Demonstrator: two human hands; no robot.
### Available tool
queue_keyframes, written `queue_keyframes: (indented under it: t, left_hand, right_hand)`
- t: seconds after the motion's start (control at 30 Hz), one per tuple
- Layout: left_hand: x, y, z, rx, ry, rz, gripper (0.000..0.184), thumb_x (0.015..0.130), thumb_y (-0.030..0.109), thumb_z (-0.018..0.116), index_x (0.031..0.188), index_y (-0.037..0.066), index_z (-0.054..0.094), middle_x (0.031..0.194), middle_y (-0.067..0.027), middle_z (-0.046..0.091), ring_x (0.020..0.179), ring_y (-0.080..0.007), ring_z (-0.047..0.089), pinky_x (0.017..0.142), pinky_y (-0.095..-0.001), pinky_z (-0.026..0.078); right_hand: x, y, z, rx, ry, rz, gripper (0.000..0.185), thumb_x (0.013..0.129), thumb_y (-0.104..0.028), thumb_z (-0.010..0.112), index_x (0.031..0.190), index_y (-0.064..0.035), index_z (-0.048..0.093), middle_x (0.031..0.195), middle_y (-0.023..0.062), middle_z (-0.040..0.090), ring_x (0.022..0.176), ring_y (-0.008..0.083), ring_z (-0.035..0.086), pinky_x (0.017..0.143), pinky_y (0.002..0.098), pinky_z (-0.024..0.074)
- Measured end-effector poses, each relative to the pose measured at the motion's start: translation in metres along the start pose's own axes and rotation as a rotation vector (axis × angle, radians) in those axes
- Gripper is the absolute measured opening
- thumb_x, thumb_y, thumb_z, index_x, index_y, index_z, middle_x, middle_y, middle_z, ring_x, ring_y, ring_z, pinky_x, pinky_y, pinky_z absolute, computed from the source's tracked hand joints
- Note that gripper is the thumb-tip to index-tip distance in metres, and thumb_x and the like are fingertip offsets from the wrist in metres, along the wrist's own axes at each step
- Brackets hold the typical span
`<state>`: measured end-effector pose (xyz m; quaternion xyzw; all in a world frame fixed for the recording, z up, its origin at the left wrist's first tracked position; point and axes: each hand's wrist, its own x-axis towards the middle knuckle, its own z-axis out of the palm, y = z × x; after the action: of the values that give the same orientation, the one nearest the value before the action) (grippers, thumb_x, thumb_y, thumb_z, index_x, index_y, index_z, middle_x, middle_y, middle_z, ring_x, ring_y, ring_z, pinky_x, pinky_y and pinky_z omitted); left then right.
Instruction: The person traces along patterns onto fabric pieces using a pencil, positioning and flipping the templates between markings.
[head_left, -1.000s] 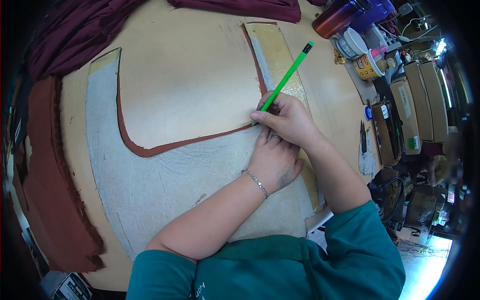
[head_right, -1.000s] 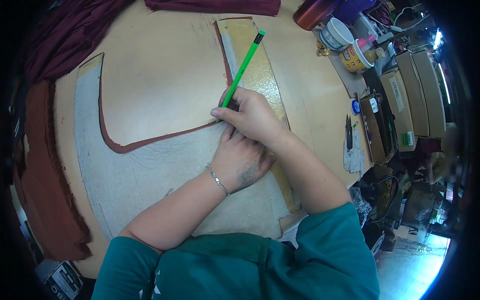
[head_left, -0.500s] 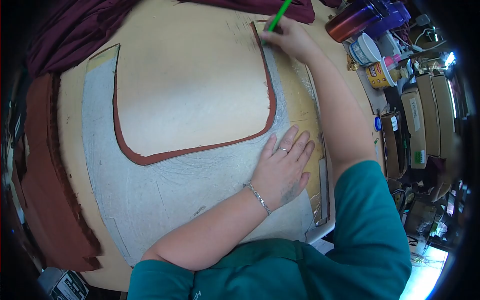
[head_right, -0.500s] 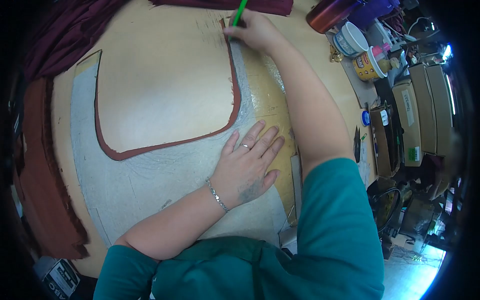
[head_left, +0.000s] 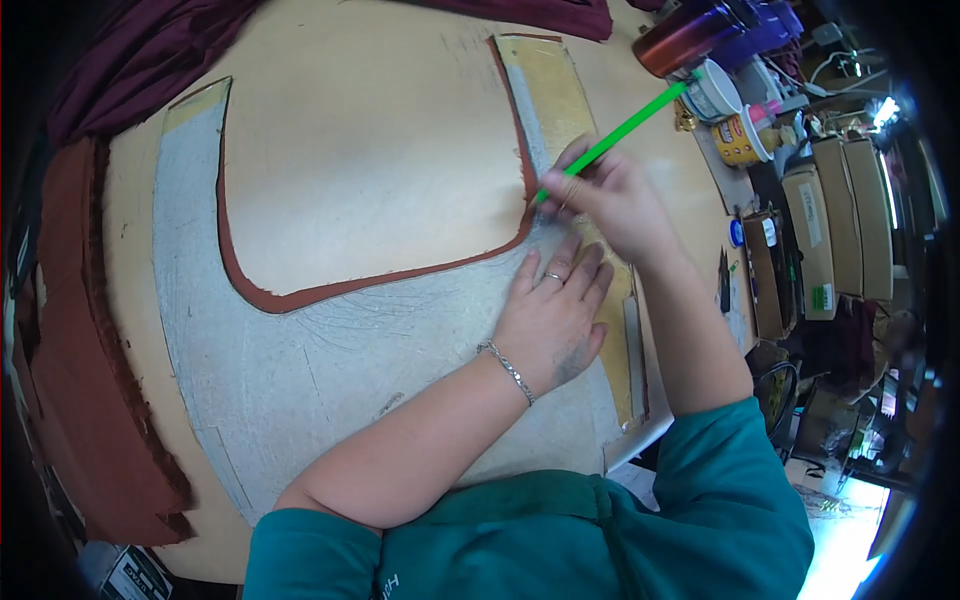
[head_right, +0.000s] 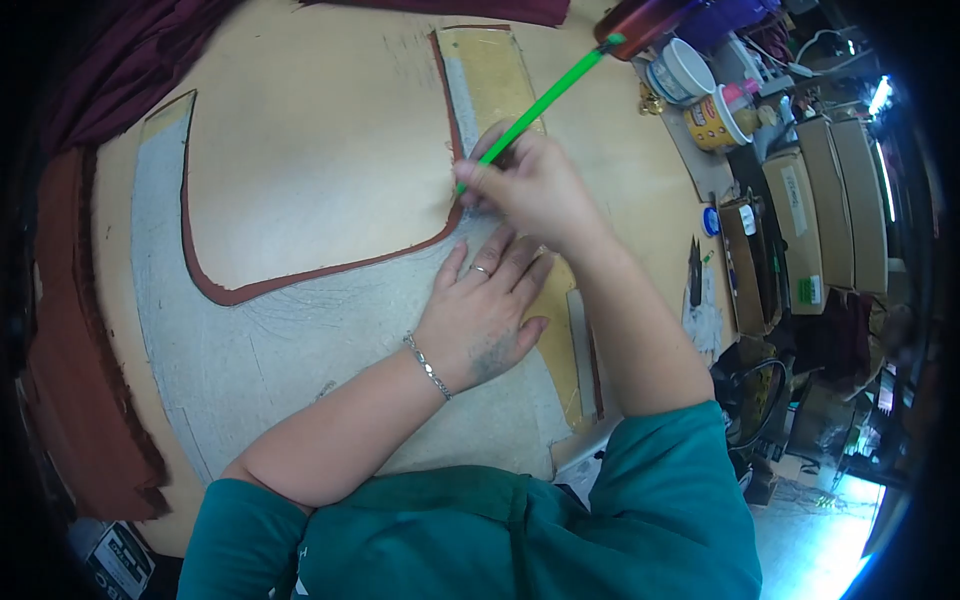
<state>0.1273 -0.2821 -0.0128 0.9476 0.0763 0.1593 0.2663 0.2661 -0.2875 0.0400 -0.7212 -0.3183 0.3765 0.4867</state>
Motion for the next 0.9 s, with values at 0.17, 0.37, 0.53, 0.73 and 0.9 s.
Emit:
queue_keyframes:
  t: [0.17, 0.37, 0.53, 0.73, 0.9]
  left_hand:
    - [0.000, -0.003, -0.001, 0.049, -0.067, 0.032, 0.046, 0.078, 0.035, 0.050, 0.115, 0.007, 0.051, 0.117, -0.0111, 0.050, 0.118, -0.0252, 0.038, 0.098, -0.0484, 0.026]
    - [0.003, -0.005, 0.009, 0.004, 0.005, 0.030, 0.044, 0.079, 0.035, 0.048, 0.114, 0.008, 0.051, 0.111, -0.0109, 0.054, 0.115, -0.0243, 0.041, 0.098, -0.0476, 0.026]
    - [0.002, -0.001, -0.006, 0.068, -0.136, -0.006, 0.046, 0.078, 0.035, 0.051, 0.117, 0.010, 0.049, 0.119, -0.0079, 0.049, 0.119, -0.0221, 0.037, 0.100, -0.0445, 0.025]
    - [0.000, -0.001, -0.002, 0.003, -0.033, 0.003, 0.053, 0.077, 0.034, 0.055, 0.124, 0.013, 0.046, 0.131, -0.0047, 0.040, 0.127, -0.0205, 0.028, 0.101, -0.0443, 0.022]
    - [0.001, 0.001, -0.002, -0.006, -0.061, -0.018, 0.053, 0.076, 0.034, 0.056, 0.124, 0.014, 0.047, 0.133, -0.0034, 0.038, 0.128, -0.0201, 0.027, 0.101, -0.0448, 0.022]
  right_hand:
    - [-0.016, 0.010, 0.029, -0.255, -0.041, 0.023, 0.017, 0.077, -0.006, 0.067, 0.084, -0.0023, 0.052, 0.075, 0.0021, 0.057, 0.072, 0.0073, 0.054, 0.066, 0.0227, 0.0452]
    - [-0.022, 0.009, 0.043, -0.416, -0.032, -0.085, 0.018, 0.077, -0.014, 0.066, 0.083, -0.0010, 0.055, 0.075, 0.0092, 0.062, 0.072, 0.0154, 0.060, 0.065, 0.0300, 0.0473]
    - [-0.015, 0.010, 0.010, -0.420, -0.054, -0.105, 0.017, 0.078, -0.012, 0.066, 0.085, -0.0029, 0.054, 0.077, 0.0047, 0.059, 0.076, 0.0113, 0.055, 0.069, 0.0270, 0.0448]
    - [0.056, 0.010, -0.025, -0.494, -0.084, -0.228, 0.017, 0.080, -0.014, 0.064, 0.089, -0.0050, 0.053, 0.081, 0.0009, 0.058, 0.079, 0.0081, 0.054, 0.072, 0.0252, 0.0437]
    - [0.145, 0.019, -0.036, -0.411, 0.046, -0.467, 0.023, 0.078, -0.019, 0.067, 0.089, -0.0031, 0.055, 0.075, 0.0041, 0.059, 0.069, 0.0104, 0.054, 0.063, 0.0261, 0.0452]
